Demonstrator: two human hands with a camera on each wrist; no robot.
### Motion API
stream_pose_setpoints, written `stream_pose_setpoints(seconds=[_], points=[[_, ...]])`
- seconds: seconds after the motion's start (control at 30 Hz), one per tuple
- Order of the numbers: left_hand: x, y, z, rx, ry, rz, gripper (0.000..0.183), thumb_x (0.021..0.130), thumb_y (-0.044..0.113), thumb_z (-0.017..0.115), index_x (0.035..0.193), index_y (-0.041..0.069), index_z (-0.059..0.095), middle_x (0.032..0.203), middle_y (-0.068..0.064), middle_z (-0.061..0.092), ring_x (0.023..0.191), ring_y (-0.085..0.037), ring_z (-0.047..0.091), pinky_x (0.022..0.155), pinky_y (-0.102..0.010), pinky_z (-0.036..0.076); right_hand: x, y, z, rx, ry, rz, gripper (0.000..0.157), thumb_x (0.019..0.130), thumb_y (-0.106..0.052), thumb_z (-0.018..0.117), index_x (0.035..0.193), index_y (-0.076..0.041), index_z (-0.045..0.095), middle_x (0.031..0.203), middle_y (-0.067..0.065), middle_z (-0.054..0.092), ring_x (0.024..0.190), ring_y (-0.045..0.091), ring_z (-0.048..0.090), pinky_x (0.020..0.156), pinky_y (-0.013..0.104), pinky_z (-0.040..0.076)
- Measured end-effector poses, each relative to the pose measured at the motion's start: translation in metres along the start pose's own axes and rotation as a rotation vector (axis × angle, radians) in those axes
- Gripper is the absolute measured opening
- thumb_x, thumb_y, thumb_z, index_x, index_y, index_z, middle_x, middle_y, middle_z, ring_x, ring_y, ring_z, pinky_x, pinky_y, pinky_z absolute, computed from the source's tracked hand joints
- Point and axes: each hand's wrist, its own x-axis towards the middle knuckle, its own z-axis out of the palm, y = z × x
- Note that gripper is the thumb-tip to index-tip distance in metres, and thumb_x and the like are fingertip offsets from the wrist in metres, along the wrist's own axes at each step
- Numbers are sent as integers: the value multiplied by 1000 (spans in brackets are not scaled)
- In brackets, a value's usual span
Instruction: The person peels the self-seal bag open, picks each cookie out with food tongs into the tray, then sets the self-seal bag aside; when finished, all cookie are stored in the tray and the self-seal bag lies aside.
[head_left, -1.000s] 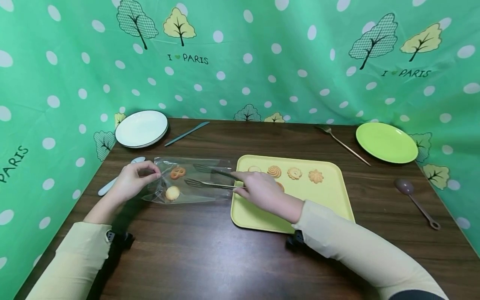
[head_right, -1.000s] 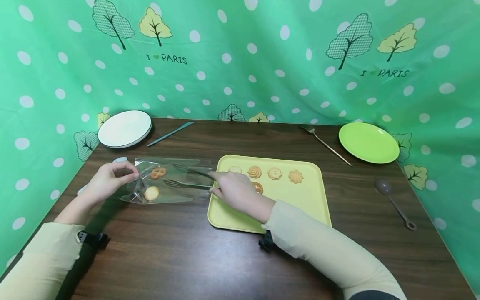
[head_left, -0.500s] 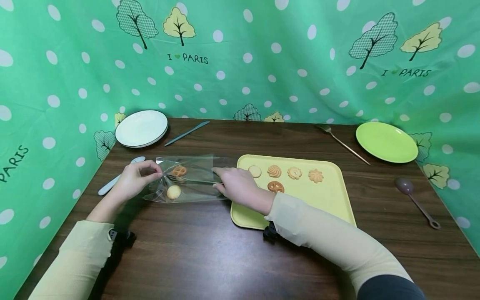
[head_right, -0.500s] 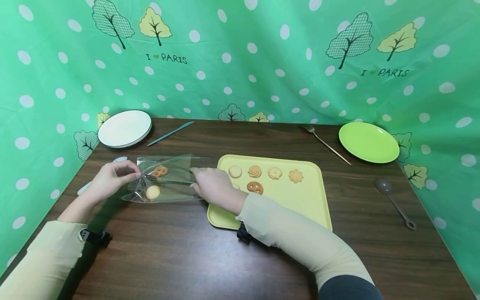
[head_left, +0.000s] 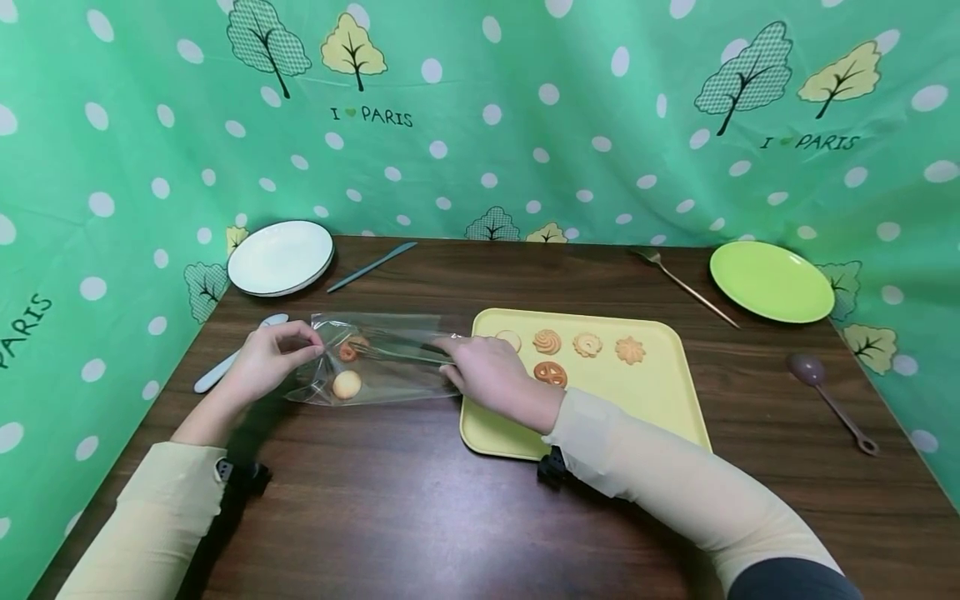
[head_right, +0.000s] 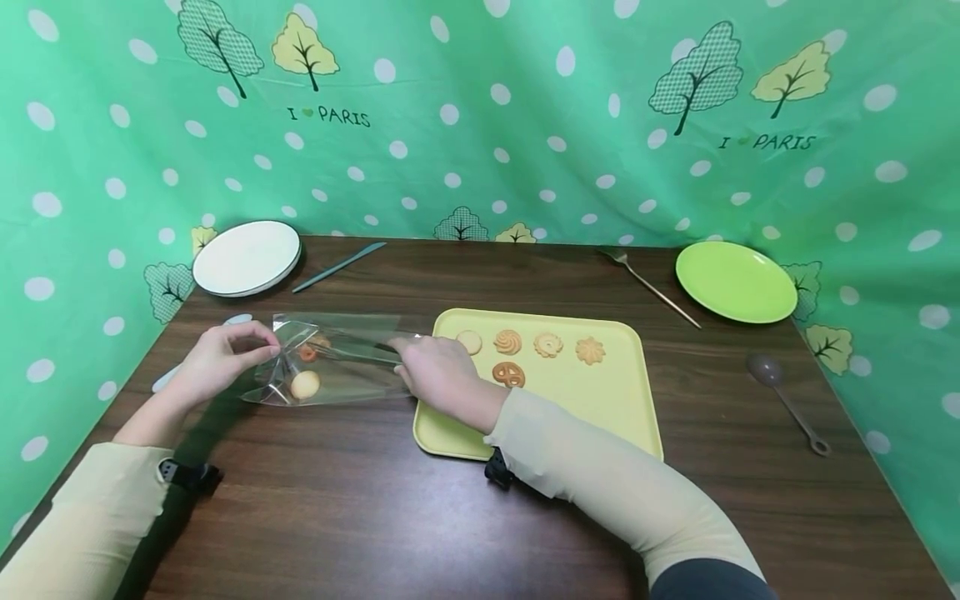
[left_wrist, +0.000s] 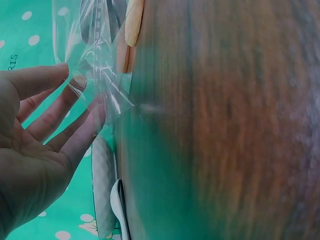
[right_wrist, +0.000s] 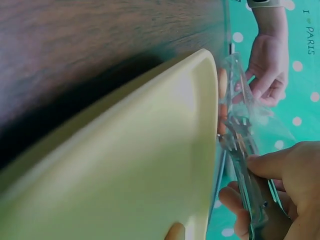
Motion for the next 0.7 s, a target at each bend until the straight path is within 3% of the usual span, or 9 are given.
stream_pose_setpoints(seconds=[0.4, 0.7], points=[[-1, 2, 1, 0, -8, 1, 7, 89, 22, 67, 92, 16, 68, 92, -3, 65, 86, -20, 61, 69, -27, 48, 10, -8, 9, 37, -37, -25, 51, 91, -39, 62, 135, -16, 52, 124, 2, 64, 97, 20, 66, 62, 38, 52], [-1, 1, 0, -3, 3, 0, 7, 89, 22, 68, 92, 16, 67, 93, -3, 64, 84, -21, 60, 67, -29, 48, 14, -13, 9, 5, -22, -49, 39, 92, -34, 61, 128, -18, 58, 112, 1, 69, 89, 21, 67, 61, 38, 52]])
